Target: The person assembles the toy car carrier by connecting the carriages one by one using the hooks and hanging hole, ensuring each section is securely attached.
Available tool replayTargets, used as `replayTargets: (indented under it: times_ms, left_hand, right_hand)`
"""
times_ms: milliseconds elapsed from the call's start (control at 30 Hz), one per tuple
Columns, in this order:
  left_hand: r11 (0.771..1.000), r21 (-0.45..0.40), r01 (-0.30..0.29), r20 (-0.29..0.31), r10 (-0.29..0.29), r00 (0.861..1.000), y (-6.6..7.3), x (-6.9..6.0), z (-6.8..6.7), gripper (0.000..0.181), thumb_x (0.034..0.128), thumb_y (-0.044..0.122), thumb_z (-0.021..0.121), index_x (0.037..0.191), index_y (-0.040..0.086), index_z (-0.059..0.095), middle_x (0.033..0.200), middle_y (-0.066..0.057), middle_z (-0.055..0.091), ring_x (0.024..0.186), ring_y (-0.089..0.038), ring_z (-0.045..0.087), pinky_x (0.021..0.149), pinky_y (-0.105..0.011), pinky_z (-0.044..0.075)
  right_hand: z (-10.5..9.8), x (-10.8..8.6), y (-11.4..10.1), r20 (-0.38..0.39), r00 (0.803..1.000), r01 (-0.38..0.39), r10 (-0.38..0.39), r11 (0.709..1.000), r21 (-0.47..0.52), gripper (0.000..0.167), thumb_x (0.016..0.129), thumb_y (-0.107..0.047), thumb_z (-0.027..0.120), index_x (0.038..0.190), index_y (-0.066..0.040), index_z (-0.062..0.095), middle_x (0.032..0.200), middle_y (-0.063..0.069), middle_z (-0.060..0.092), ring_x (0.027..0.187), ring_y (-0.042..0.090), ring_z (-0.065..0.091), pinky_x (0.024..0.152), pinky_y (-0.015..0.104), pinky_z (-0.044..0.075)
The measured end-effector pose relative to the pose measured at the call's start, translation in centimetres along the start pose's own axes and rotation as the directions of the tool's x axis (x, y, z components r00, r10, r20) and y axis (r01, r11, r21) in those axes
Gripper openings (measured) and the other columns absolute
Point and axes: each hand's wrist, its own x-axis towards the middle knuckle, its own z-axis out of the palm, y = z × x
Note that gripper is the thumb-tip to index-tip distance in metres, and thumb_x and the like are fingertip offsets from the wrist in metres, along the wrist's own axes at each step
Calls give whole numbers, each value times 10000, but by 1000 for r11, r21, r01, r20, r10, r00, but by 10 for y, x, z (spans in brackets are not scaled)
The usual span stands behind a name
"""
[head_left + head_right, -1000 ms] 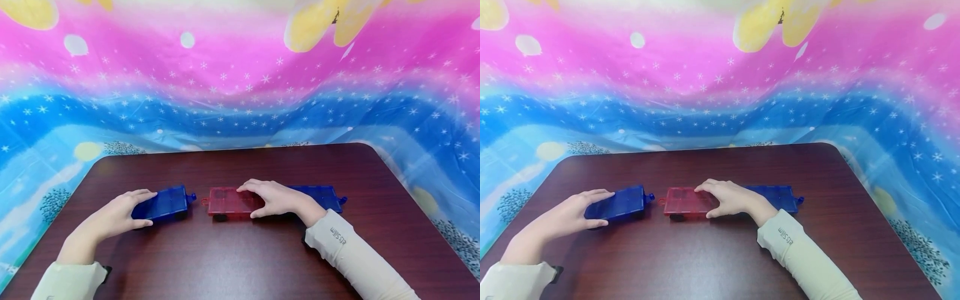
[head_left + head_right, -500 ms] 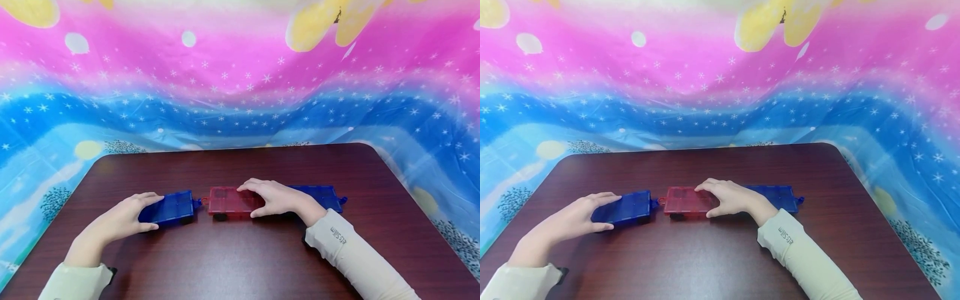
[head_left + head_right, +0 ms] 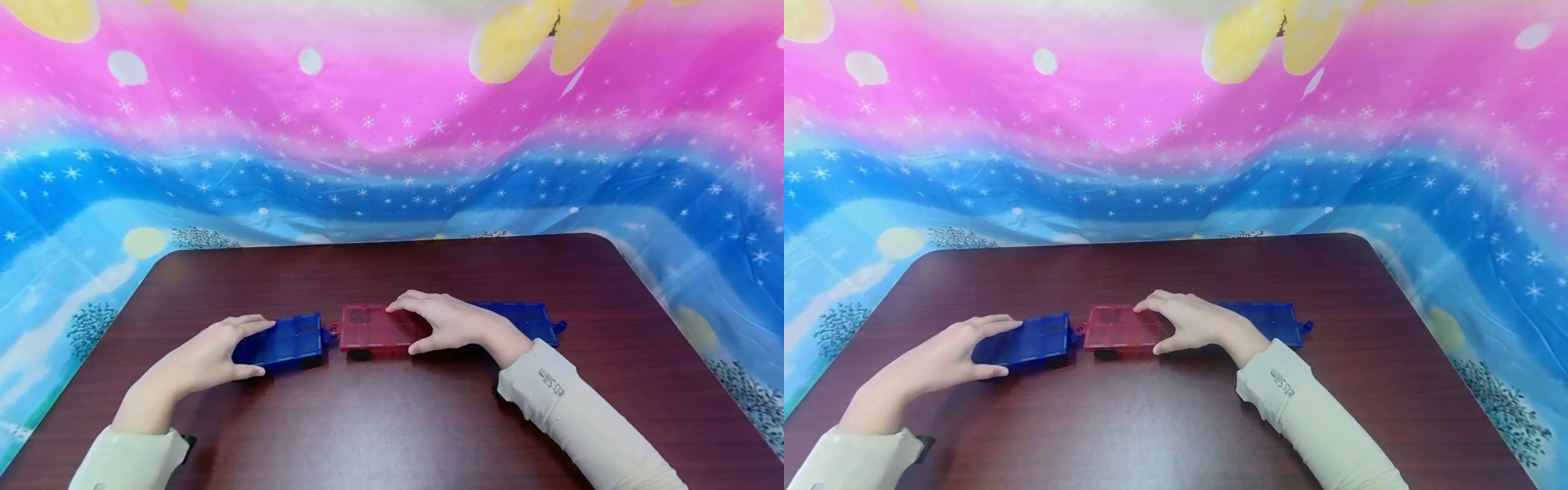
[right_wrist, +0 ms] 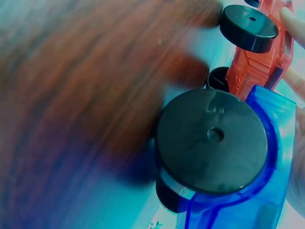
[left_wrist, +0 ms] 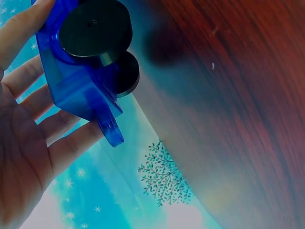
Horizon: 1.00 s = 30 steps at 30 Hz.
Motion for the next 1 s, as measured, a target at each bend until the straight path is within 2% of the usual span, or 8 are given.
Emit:
replayTargets:
  times_ms: [400,700,1000]
  left_hand:
    - [1000,-5,-23,-8,23,1000,-5,6,1,693,771,284,852,1377,85,579,1415,-229,547,1284,-461,519,984,-599,486]
    - [999,-29,-22,18,23,1000,-8,9,4,718,794,265,837,1419,85,533,1453,-214,519,1328,-449,487,1016,-599,466]
    - [1000,-18,-22,16,23,1000,-8,10,7,723,790,288,839,1417,85,542,1474,-218,497,1363,-460,444,1043,-618,434]
  right_hand:
    - [-4,0,1,16,1000,-12,12,1000,-7,652,861,-312,773,1446,-233,494,1446,-23,482,1287,181,510,1068,438,464]
    - [-3,-1,6,19,1000,-6,6,1000,21,663,858,-314,778,1451,-234,491,1455,-24,480,1319,184,487,1094,435,451]
    - [-5,-10,7,-9,1000,-1,1,1000,17,699,856,-327,780,1473,-223,470,1470,-21,478,1312,188,503,1059,448,483]
